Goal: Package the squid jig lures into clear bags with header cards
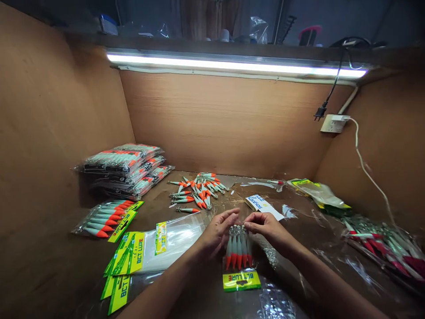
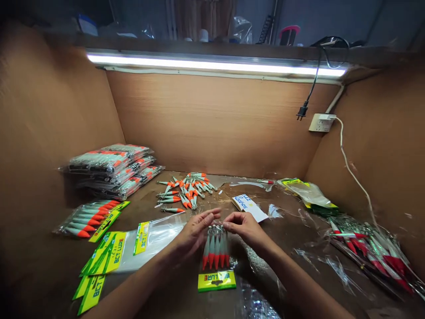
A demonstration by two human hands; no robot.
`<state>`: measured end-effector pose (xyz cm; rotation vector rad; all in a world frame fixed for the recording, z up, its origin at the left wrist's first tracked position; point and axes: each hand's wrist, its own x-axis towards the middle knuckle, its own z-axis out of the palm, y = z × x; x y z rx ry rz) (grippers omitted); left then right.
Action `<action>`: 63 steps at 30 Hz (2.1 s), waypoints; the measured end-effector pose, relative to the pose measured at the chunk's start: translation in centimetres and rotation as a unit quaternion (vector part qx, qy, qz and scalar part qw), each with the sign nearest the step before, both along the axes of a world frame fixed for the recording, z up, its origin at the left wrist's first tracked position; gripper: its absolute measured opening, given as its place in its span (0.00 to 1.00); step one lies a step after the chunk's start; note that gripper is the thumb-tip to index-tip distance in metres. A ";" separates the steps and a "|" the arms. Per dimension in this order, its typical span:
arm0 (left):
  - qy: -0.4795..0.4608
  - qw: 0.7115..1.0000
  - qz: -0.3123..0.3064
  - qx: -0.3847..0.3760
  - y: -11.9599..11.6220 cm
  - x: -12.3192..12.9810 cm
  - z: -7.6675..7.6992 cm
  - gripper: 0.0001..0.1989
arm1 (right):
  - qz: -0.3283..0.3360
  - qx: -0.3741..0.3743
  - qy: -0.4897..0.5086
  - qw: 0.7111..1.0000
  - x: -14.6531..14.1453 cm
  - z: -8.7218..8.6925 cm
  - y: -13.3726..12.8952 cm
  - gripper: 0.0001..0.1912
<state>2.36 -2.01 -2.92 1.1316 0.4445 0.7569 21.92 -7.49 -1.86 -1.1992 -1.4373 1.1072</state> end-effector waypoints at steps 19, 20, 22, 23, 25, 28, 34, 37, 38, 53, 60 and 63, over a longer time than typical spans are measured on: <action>0.311 0.894 -0.045 0.318 2.0 -1.2 -1.8 0.18 | 0.027 0.054 -0.204 0.977 1.9 -3.1 -0.2 0.07; 0.309 0.897 -0.048 0.312 1.9 -1.1 -1.8 0.19 | 0.025 0.057 -0.210 0.976 1.8 -3.2 -0.3 0.07; 0.312 0.897 -0.044 0.310 1.6 -0.9 -1.8 0.21 | 0.016 0.065 -0.223 0.973 1.8 -3.2 -0.5 0.05; 0.316 0.894 -0.038 0.316 1.4 -0.9 -1.9 0.21 | 0.009 0.076 -0.228 0.971 1.7 -3.2 -0.7 0.05; 0.326 0.882 -0.025 0.339 0.8 -1.0 -1.9 0.18 | -0.010 0.116 -0.239 0.964 1.6 -3.2 -1.3 0.04; 0.322 0.867 0.002 0.380 -0.4 -1.4 -1.6 0.13 | -0.034 0.185 -0.260 0.947 1.5 -3.3 -2.8 0.05; 0.319 0.804 0.074 0.496 -2.2 -2.5 -1.1 0.13 | -0.003 0.288 -0.346 0.893 2.0 -4.1 -4.9 0.14; 0.323 0.775 0.073 0.538 -2.4 -3.2 -1.5 0.10 | 0.039 0.344 -0.419 0.840 2.4 -3.9 -5.6 0.16; 0.320 0.768 0.070 0.550 -2.4 -3.5 -1.7 0.09 | 0.061 0.355 -0.443 0.821 2.5 -3.7 -5.9 0.17; 0.396 0.774 0.052 0.491 -2.8 -4.0 -2.1 0.27 | -0.025 0.156 -0.319 0.935 2.4 -2.0 -6.7 0.14; 0.311 0.869 0.040 0.383 -2.5 -2.9 -0.6 0.18 | 0.067 -0.098 -0.072 0.990 1.5 -3.2 -3.7 0.23; 0.237 0.940 0.048 0.242 -2.4 -2.8 -0.5 0.24 | 0.081 -0.108 0.017 0.991 1.1 -2.9 -3.8 0.24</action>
